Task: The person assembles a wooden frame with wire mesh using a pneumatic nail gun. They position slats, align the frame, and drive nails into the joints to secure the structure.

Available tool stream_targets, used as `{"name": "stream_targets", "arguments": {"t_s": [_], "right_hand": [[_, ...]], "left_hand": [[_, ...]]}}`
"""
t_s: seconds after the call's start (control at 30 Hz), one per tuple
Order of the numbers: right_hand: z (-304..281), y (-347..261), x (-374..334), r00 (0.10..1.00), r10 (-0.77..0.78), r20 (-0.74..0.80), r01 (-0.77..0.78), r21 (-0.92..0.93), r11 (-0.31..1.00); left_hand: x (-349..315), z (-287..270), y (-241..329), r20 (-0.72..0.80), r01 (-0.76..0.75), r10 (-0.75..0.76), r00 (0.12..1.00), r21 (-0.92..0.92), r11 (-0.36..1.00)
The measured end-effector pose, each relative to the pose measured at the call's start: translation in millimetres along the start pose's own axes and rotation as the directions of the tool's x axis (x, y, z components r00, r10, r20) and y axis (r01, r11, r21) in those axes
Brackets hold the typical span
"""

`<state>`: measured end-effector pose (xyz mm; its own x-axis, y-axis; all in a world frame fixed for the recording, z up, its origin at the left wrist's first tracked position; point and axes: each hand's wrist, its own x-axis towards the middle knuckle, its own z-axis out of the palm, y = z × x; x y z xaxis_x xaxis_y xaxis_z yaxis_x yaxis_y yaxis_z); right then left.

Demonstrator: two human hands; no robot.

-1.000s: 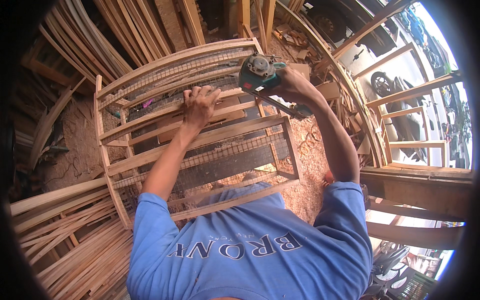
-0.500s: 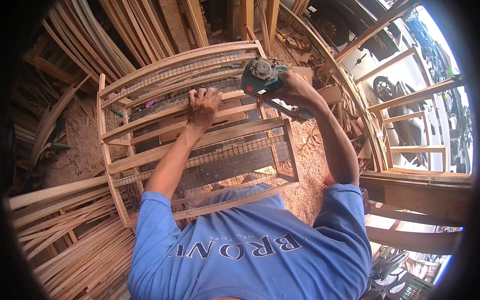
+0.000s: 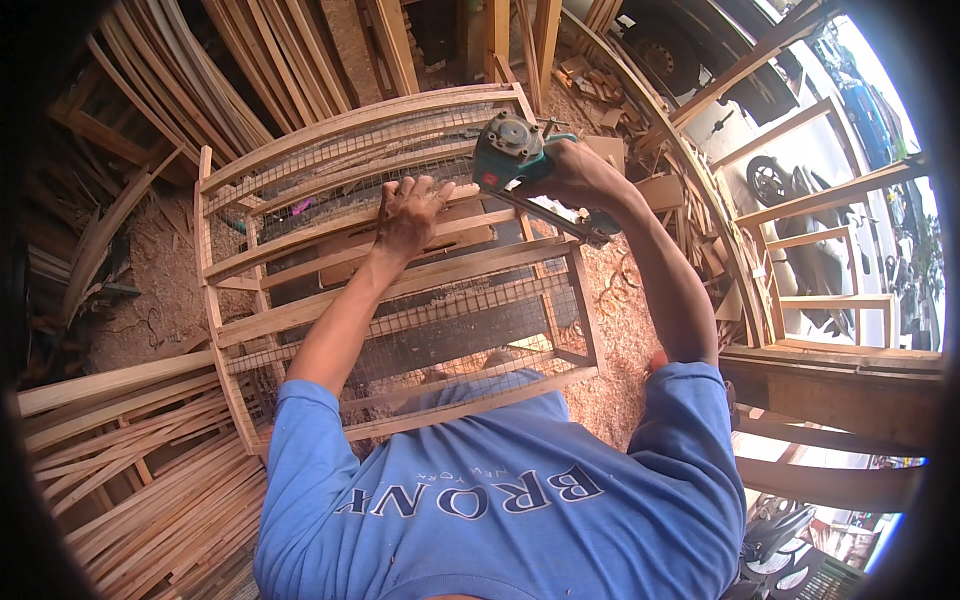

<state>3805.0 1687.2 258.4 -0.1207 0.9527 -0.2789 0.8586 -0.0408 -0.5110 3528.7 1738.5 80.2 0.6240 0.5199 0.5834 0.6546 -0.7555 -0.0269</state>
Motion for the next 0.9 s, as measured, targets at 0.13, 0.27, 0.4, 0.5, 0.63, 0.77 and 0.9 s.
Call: {"name": "stream_targets", "arguments": {"t_s": [0.13,0.27,0.4,0.5,0.63,0.77,0.9], "right_hand": [[0.3,-1.0,6.5,0.999,-0.043,0.001,0.043,-0.038,0.998],[-4.9,-3.4,6.8,0.999,-0.037,0.035,0.039,-0.046,0.998],[-5.1,-1.0,9.5,0.999,-0.027,0.030,0.029,-0.065,0.997],[1.0,6.6,13.8,0.997,-0.076,-0.018,0.075,-0.061,0.995],[5.8,13.3,17.3,0.992,-0.120,-0.041,0.117,-0.076,0.990],[1.5,5.3,13.2,0.999,-0.044,-0.002,0.044,-0.072,0.996],[-6.3,-7.6,9.0,0.999,-0.011,0.042,0.012,-0.032,0.999]], "left_hand": [[0.2,-0.8,-0.2,0.010,0.001,-0.001,1.000,-0.014,1.000],[0.2,0.3,-2.7,-0.025,-0.046,0.046,0.999,0.019,0.999],[0.3,2.5,-6.5,-0.052,-0.098,0.100,0.994,0.042,0.994],[-0.4,4.4,-7.6,-0.043,-0.112,0.115,0.992,0.068,0.991],[-1.2,6.6,-7.6,-0.058,-0.120,0.125,0.990,0.081,0.989],[-1.3,7.5,-7.2,-0.070,-0.124,0.131,0.989,0.098,0.987],[-1.5,7.5,-6.0,-0.066,-0.112,0.119,0.991,0.093,0.989]]}}
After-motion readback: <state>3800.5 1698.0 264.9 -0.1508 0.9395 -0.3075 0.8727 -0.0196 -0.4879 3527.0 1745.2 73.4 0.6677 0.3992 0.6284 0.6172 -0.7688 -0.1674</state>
